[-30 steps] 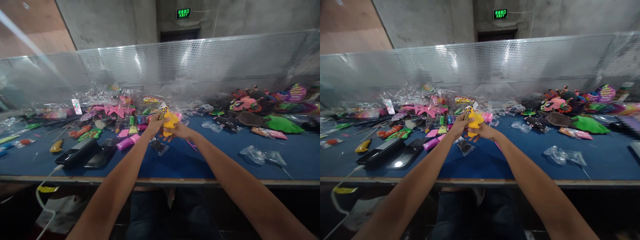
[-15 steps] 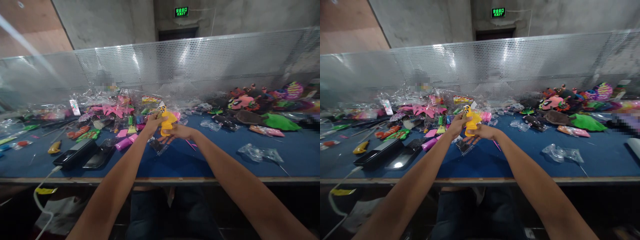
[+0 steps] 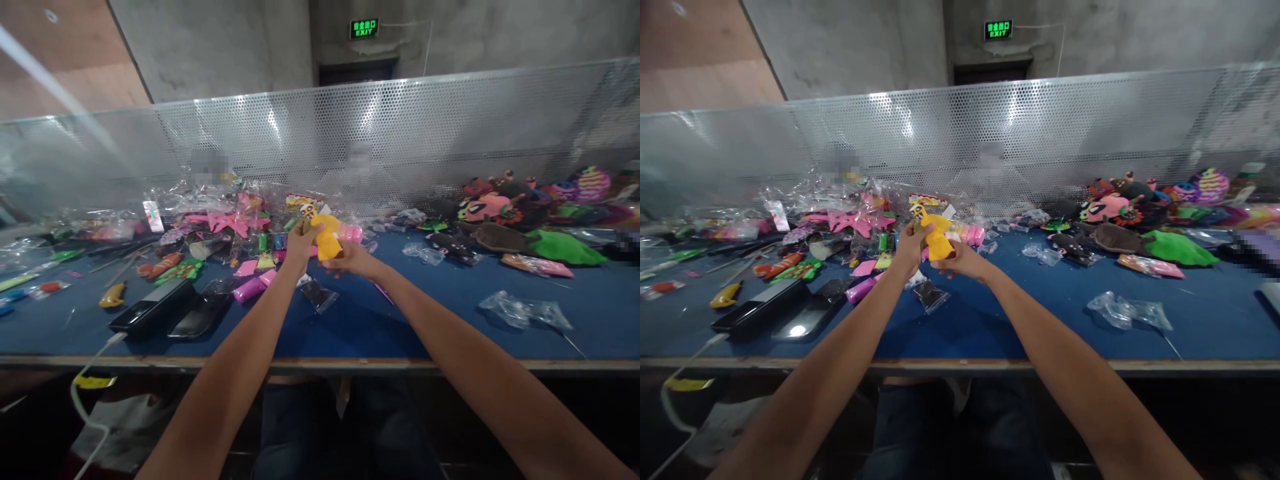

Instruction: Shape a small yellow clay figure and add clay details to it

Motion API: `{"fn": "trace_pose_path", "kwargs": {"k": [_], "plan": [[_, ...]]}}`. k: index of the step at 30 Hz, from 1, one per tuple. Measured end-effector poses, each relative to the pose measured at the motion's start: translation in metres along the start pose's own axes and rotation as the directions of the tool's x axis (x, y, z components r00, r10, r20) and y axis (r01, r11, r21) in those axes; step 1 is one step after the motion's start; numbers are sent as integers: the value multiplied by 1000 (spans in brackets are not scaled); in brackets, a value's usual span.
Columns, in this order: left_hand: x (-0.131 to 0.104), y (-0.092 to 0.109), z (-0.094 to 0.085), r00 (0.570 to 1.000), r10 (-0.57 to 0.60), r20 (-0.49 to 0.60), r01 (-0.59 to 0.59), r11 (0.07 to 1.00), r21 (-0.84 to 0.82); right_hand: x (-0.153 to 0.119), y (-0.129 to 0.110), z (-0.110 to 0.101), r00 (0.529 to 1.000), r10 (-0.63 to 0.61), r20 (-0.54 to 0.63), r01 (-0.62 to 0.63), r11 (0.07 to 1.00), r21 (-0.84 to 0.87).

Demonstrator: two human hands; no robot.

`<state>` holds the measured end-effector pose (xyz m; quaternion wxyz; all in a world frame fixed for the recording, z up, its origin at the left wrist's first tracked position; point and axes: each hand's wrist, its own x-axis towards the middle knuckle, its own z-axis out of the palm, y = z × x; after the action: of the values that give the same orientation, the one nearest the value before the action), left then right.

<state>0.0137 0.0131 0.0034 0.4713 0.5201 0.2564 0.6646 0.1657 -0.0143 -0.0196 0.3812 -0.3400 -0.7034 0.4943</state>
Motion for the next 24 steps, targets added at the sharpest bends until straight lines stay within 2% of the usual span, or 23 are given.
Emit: {"fn": "trace_pose_path", "kwargs": {"k": [2, 4, 6, 9, 12, 14, 17, 20, 24], "plan": [[3, 1, -3, 990, 37, -133, -45, 997, -61, 3, 2, 1, 983, -91, -162, 72, 990, -118], [4, 1, -3, 979, 34, -201, -59, 991, -120, 7, 5, 5, 947, -192, -257, 126, 959, -252], [2, 1, -1, 979, 14, -202, -45, 988, -149, 9, 8, 9, 912, -280, -301, 163, 918, -361], [-2, 0, 5, 986, -7, -164, -16, 990, -137, 10, 9, 15, 856, -352, -379, 149, 870, -471], [-6, 0, 8, 987, -19, -158, 1, 994, -111, 10, 7, 16, 821, -375, -430, 142, 864, -483], [-8, 1, 9, 989, -27, -148, 13, 995, -96, 10, 6, 14, 825, -357, -438, 176, 899, -401], [-10, 4, 10, 995, -32, -90, 25, 997, -79, 10, 4, 10, 866, -260, -426, 187, 961, -206], [-12, 8, 11, 998, -41, -46, 37, 996, -82, 10, 1, 5, 901, -188, -392, 180, 982, -57], [-14, 13, 14, 996, -64, -63, 59, 994, -88, 8, -3, 1, 961, -128, -245, 136, 991, 17]]}}
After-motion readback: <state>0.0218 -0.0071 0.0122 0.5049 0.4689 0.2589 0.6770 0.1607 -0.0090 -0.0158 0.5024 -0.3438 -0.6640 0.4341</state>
